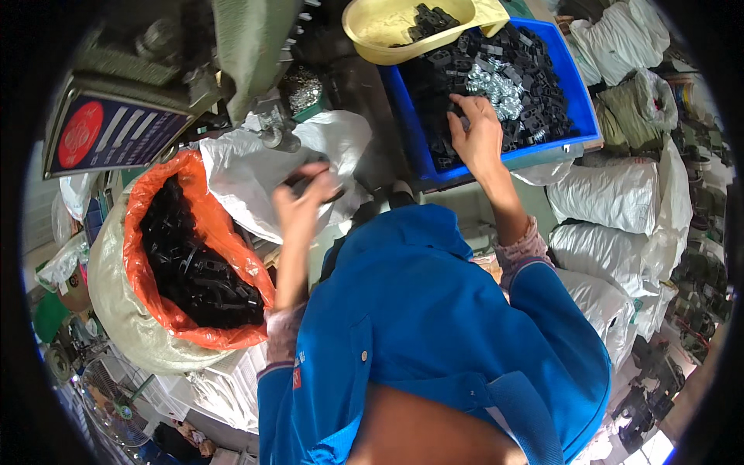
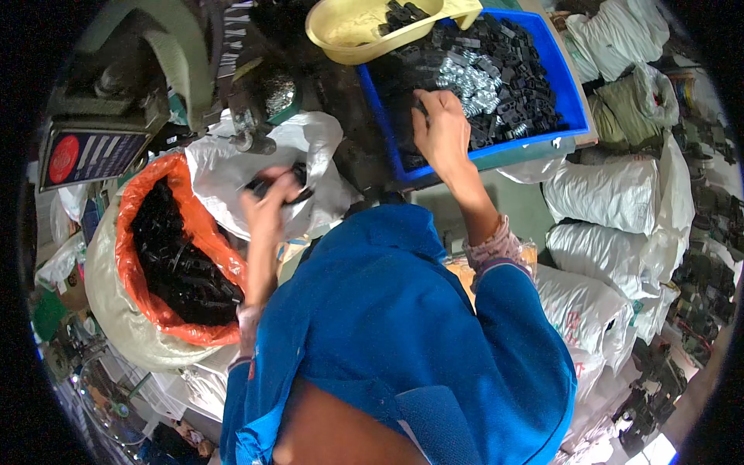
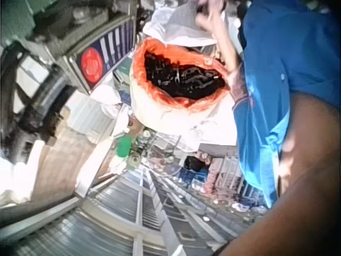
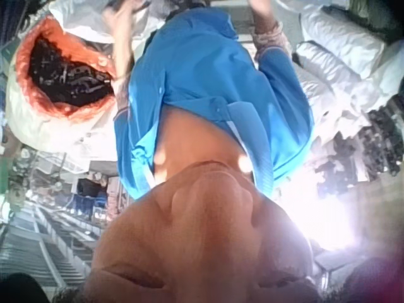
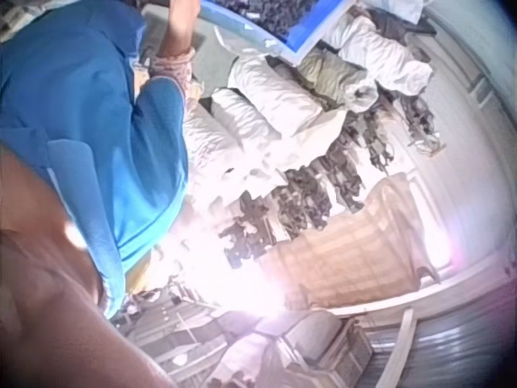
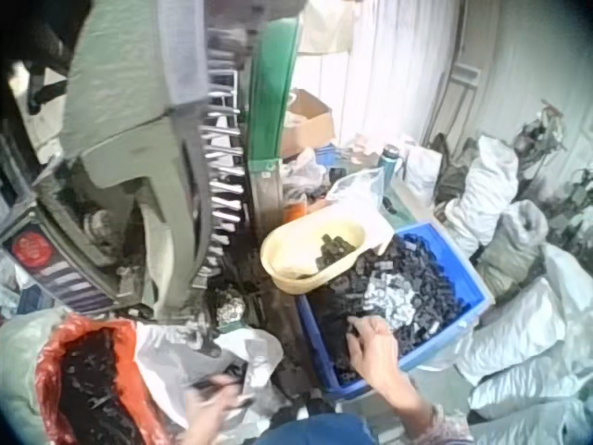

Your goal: The person picks up black plastic components from a large bag and a blue bin, then assembles them by hand. The person repeatedly picks up parts, joins them together, and places the assembled units into a yellow bin.

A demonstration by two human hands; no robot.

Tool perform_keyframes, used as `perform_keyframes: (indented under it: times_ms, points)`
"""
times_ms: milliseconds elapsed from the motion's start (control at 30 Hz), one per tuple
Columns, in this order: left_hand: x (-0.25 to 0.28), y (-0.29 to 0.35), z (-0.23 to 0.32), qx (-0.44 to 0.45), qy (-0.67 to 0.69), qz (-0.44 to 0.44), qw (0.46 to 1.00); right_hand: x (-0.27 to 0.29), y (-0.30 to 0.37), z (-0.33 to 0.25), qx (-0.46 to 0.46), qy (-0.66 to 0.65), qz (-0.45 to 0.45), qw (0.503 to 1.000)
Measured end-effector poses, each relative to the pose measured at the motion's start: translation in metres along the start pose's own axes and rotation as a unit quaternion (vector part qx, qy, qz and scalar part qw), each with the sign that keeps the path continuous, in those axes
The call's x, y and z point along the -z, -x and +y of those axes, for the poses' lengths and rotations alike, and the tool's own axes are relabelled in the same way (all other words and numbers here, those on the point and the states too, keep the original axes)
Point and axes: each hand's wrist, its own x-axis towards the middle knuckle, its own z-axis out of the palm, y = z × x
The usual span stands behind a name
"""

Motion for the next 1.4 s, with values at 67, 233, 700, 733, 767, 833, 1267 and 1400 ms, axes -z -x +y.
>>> perform_keyframes:
  times_ms: [67, 233, 700, 733, 767, 833, 1267, 1400]
  points:
    - [-0.062, -0.023, 0.010, -0.007, -0.067, -0.125, 0.990, 0.003, 0.016, 0.010, -0.051, -0.058, -0.029, 0.997]
    - [-0.139, -0.048, 0.019, -0.041, -0.113, -0.269, 0.956, 0.021, 0.031, 0.017, -0.024, -0.151, 0.002, 0.988]
    - [-0.141, -0.046, -0.002, 0.167, 0.016, -0.355, 0.920, 0.050, 0.026, 0.049, 0.024, -0.119, -0.007, 0.993]
    - [-0.142, -0.047, -0.004, 0.171, 0.050, -0.328, 0.928, 0.052, 0.014, 0.056, 0.027, -0.088, 0.010, 0.996]
    - [-0.140, -0.052, -0.007, 0.166, 0.059, -0.327, 0.929, 0.049, 0.005, 0.065, 0.050, -0.061, -0.009, 0.997]
    - [-0.145, -0.055, -0.009, 0.144, 0.078, -0.302, 0.939, 0.046, -0.004, 0.079, 0.076, -0.015, -0.051, 0.996]
    - [-0.166, -0.056, 0.004, 0.051, 0.059, -0.261, 0.962, 0.048, 0.000, 0.065, -0.314, -0.552, -0.043, 0.771]
    - [-0.166, -0.051, 0.006, -0.003, 0.045, -0.268, 0.962, 0.051, -0.002, 0.024, -0.240, -0.530, -0.109, 0.806]
